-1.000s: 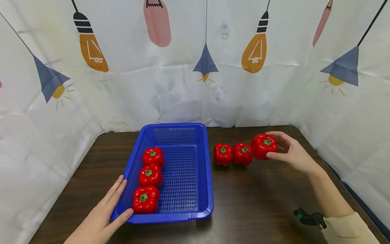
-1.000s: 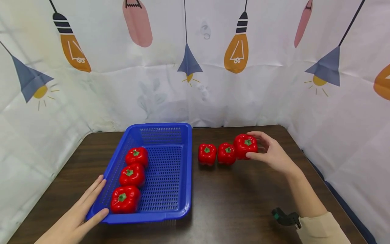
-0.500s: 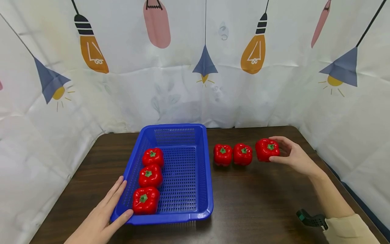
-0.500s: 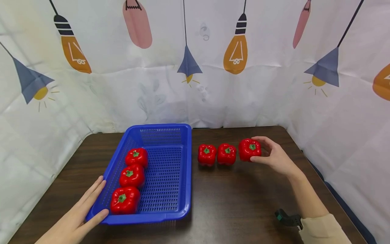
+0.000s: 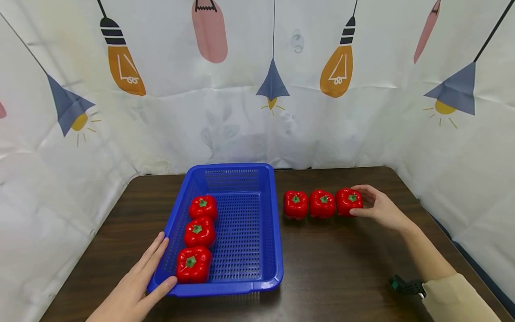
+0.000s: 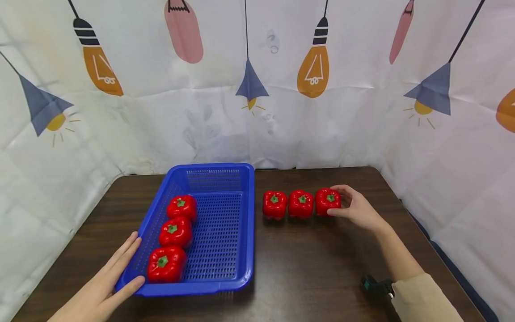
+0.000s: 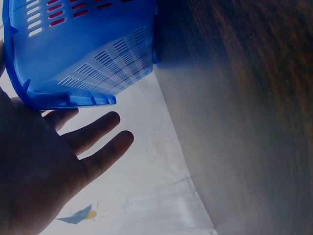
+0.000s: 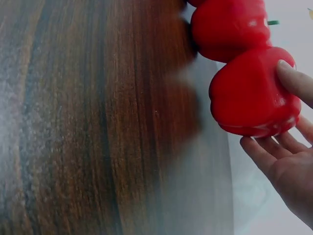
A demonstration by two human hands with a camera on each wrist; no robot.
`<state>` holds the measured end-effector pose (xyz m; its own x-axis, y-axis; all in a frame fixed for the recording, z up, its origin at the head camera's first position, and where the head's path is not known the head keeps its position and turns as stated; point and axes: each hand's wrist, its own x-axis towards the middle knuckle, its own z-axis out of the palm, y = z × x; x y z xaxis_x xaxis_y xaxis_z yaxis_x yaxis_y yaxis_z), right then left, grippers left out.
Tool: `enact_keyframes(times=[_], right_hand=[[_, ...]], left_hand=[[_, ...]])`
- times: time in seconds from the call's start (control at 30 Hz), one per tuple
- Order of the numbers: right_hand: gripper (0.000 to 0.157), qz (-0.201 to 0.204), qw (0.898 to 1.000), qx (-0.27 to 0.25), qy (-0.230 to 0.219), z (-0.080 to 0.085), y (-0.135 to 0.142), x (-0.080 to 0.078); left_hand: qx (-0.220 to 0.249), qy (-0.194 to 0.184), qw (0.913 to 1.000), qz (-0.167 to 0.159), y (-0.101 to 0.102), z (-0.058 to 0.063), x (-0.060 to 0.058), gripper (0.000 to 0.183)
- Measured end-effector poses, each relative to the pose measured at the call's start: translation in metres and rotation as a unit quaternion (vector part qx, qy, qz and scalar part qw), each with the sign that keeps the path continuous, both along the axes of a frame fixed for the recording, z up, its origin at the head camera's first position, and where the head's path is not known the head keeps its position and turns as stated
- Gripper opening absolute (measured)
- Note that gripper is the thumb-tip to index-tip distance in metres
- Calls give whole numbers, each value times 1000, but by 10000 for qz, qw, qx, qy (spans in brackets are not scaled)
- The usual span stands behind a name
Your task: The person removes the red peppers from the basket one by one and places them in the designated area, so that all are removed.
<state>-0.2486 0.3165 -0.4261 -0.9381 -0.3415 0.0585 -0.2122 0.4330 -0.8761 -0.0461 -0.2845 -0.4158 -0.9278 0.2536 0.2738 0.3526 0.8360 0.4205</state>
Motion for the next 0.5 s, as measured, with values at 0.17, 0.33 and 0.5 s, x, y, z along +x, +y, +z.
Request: enact_keyframes(times=[0.17,0.33,0.5], right_hand=[[67,8,10000,70,11,-4,0,-5],[68,33,9999,-49,-143,-8,-1,-9],[69,171,9994,-149,-243,-9,-1,-10]], left_hand=[[-9,-6,10000,32,1,1,1,87],[-41,-8,10000,54,1,1,1,87],[-54,-5,10000,57,1,2,1,87]])
